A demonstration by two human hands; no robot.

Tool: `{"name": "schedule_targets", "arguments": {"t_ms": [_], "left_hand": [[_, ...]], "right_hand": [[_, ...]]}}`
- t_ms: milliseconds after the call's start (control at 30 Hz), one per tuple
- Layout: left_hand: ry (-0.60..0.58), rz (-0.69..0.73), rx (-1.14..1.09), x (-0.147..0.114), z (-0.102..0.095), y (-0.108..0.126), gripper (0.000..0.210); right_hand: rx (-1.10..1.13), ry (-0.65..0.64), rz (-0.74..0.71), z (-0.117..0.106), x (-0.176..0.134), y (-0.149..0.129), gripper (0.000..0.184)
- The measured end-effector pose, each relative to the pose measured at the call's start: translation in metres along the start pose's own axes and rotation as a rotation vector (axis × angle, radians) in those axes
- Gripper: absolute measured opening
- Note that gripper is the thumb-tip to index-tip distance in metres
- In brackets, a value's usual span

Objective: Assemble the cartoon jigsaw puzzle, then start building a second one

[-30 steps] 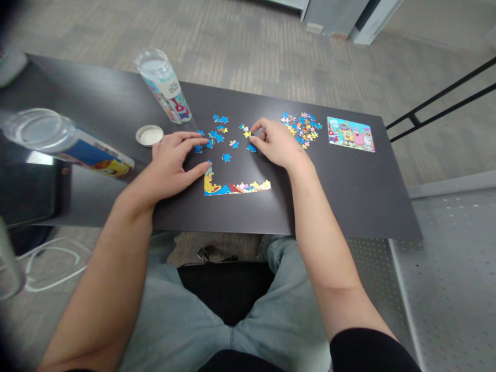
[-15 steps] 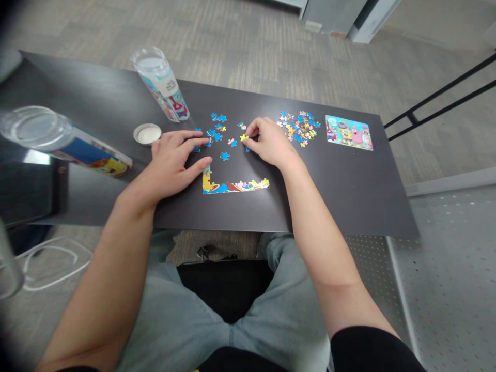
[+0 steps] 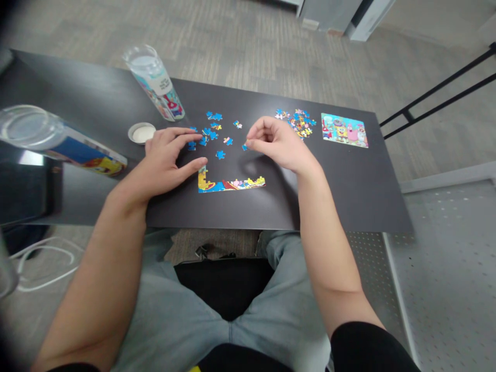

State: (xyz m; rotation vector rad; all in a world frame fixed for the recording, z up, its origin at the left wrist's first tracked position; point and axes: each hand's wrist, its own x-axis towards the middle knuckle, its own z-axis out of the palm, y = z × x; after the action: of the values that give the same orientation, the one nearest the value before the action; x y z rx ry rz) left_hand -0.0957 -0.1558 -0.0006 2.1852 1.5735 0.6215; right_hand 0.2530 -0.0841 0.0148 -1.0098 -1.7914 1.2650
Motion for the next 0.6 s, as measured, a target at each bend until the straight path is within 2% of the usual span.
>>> {"name": "schedule_targets", "arguments": {"t_ms": [100,267,400,600], "left_hand": [[0.011,0.007,0.005,0.001,0.0,-0.003,0.083],[0.027,0.002,-0.026,0.005,0.004,-0.011,0.097],[0.042,0.028,-0.072,0.008,0.009,-0.019,0.112],[0.062,0.056,-0.025,0.011,0.012,-0.032,0.117]], "right_hand": [[0.057,0.009,0.053,-0.012,-0.02,-0.008,0.051],[0.001,-0.087,0.142,-0.026,-0.038,-0.011,0.038],[-0.034,-0.146,0.17,-0.026,-0.044,-0.008,0.031],[-0.018,-0.22,0.239,-0.024,-0.044,-0.01,0.023]]}}
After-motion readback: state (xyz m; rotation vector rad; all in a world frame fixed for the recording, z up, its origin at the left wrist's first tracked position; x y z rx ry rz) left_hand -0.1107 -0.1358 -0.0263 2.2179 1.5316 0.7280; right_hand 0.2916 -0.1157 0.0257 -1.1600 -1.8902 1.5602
